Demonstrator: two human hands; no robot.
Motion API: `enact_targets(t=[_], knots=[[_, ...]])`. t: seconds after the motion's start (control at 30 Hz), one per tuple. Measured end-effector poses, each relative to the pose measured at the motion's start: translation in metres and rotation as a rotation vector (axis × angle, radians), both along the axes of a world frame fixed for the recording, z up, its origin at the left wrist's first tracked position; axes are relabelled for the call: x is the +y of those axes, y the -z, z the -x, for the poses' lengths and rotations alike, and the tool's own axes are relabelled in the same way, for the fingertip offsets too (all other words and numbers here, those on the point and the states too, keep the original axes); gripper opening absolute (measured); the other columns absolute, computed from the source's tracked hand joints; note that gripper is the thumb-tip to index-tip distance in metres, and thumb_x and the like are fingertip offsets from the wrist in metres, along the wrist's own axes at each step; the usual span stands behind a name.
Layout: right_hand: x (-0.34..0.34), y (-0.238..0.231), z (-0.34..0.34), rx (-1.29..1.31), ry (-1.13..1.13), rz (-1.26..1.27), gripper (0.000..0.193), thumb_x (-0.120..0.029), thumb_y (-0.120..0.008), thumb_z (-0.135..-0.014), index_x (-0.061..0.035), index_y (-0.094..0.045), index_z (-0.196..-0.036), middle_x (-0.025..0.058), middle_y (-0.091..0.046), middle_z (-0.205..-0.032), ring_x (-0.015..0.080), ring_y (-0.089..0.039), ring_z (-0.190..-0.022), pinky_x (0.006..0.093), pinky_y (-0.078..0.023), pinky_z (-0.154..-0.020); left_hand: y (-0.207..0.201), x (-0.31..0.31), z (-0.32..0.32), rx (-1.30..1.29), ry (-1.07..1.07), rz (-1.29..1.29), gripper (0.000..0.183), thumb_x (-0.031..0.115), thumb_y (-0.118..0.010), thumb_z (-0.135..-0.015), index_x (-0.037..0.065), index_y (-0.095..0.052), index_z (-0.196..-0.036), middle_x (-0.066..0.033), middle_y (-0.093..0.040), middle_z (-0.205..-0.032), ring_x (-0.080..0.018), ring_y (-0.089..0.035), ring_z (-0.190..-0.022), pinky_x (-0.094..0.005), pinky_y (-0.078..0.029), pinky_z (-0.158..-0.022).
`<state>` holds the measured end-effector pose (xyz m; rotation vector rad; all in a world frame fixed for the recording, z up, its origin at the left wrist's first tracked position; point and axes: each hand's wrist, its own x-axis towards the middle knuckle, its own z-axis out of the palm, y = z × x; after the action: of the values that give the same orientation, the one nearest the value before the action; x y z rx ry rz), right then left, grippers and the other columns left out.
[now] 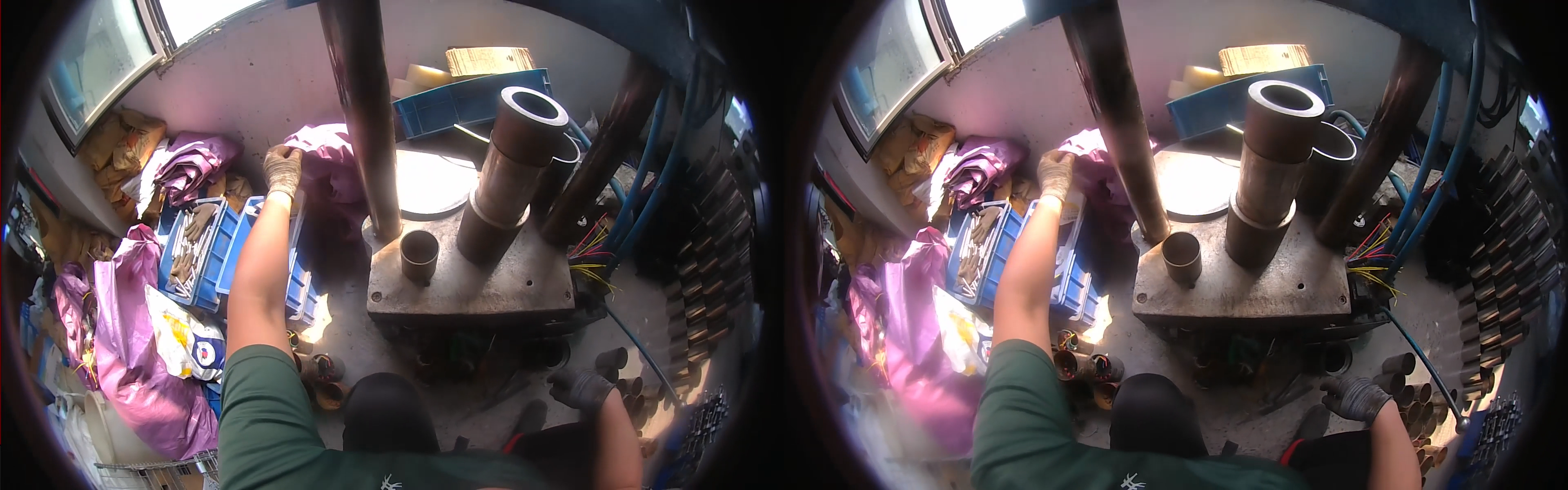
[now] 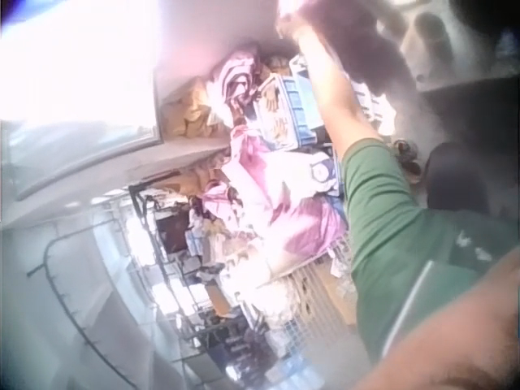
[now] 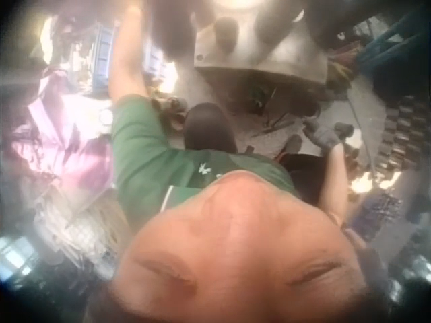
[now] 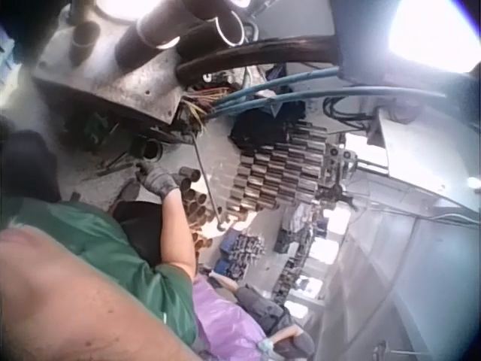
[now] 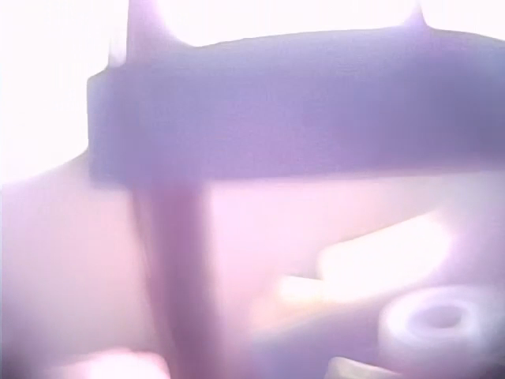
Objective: The person uses a hydraulic press to shape metal tubes and then places them into a storage area.
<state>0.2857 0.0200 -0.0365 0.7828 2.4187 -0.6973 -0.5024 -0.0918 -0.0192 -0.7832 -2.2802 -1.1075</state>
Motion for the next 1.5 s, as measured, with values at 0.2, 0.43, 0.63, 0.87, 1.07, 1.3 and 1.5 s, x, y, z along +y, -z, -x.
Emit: enact_targets(t=[0.2, 0.43, 0.63, 0.87, 1.07, 1.3, 1.5], knots=[[-0.022, -0.005, -0.008, 0.072, -0.128, -0.104, 0.044, -0.036, -0.063, -0.091, -0.0071, -0.069, -0.124, 0.0224, -0.072, -0.111, 0.0409, -0.067, -0.107, 0.0487, -0.053, -0.096, -0.085, -0.098, 0.003, 0.054, 0.016, -0.226, 0.024, 0.020, -0.071, -0.085, 0.003, -0.076, -0.100, -0.0144, -0.072, -0.098, -0.0256, -0.068, -0.093, -0.0366, -0.052, -0.089], [-0.050, -0.012, -0.011, 0.135, -0.118, -0.077, 0.053, -0.029, -0.065, -0.084, -0.0075, -0.066, -0.133, 0.0210, -0.072, -0.119, 0.0397, -0.067, -0.112, 0.0477, -0.053, -0.097, -0.156, -0.199, -0.067, 0.246, 0.132, -0.229, 0.028, 0.016, -0.060, -0.096, -0.003, -0.067, -0.116, -0.0154, -0.067, -0.113, -0.0270, -0.063, -0.105, -0.0372, -0.050, -0.095], [-0.114, -0.061, 0.002, 0.545, -0.149, -0.071, 0.037, -0.030, -0.061, -0.091, -0.0123, -0.072, -0.122, 0.0178, -0.073, -0.114, 0.0381, -0.068, -0.109, 0.0468, -0.053, -0.097, -0.162, -0.216, -0.322, -0.257, 0.766, -0.236, 0.028, 0.017, -0.059, -0.096, -0.002, -0.066, -0.116, -0.0150, -0.065, -0.117, -0.0283, -0.063, -0.105, -0.0382, -0.051, -0.096], [-0.210, -0.090, 0.067, 1.555, -0.170, 0.006, 0.020, -0.015, -0.068, -0.082, -0.0070, -0.073, -0.100, 0.0225, -0.045, -0.155, 0.0397, -0.066, -0.112, 0.0442, -0.054, -0.095, -0.161, -0.211, -0.584, -0.051, 1.139, -0.053, 0.029, 0.020, -0.059, -0.098, 0.000, -0.066, -0.117, -0.0152, -0.066, -0.117, -0.0294, -0.064, -0.106, -0.0398, -0.052, -0.096], [-0.227, -0.093, 0.085, 1.654, -0.095, 0.000, 0.024, -0.016, -0.066, -0.085, -0.0071, -0.069, -0.107, 0.0202, -0.047, -0.151, 0.0364, -0.064, -0.115, 0.0431, -0.052, -0.097, -0.166, -0.197, -0.691, 0.211, 1.323, -0.137, 0.029, 0.022, -0.059, -0.098, 0.002, -0.066, -0.118, -0.0154, -0.066, -0.117, -0.0304, -0.064, -0.106, -0.0412, -0.053, -0.096], [-0.221, -0.093, 0.043, 1.664, 0.028, -0.281, 0.028, -0.017, -0.063, -0.089, -0.0073, -0.064, -0.116, 0.0175, -0.050, -0.147, 0.0325, -0.062, -0.118, 0.0419, -0.050, -0.099, -0.146, -0.191, -0.755, 0.405, 1.451, -0.242, 0.030, 0.025, -0.059, -0.100, 0.004, -0.066, -0.119, -0.0156, -0.066, -0.117, -0.0316, -0.064, -0.107, -0.0428, -0.054, -0.095], [-0.204, -0.110, -0.012, 1.627, 0.132, -0.659, 0.032, -0.018, -0.060, -0.092, -0.0074, -0.060, -0.123, 0.0152, -0.053, -0.144, 0.0292, -0.060, -0.121, 0.0408, -0.049, -0.101, -0.130, -0.190, -0.777, 0.467, 1.521, -0.294, 0.030, 0.027, -0.059, -0.101, 0.005, -0.066, -0.121, -0.0158, -0.066, -0.116, -0.0326, -0.065, -0.107, -0.0441, -0.055, -0.095]])
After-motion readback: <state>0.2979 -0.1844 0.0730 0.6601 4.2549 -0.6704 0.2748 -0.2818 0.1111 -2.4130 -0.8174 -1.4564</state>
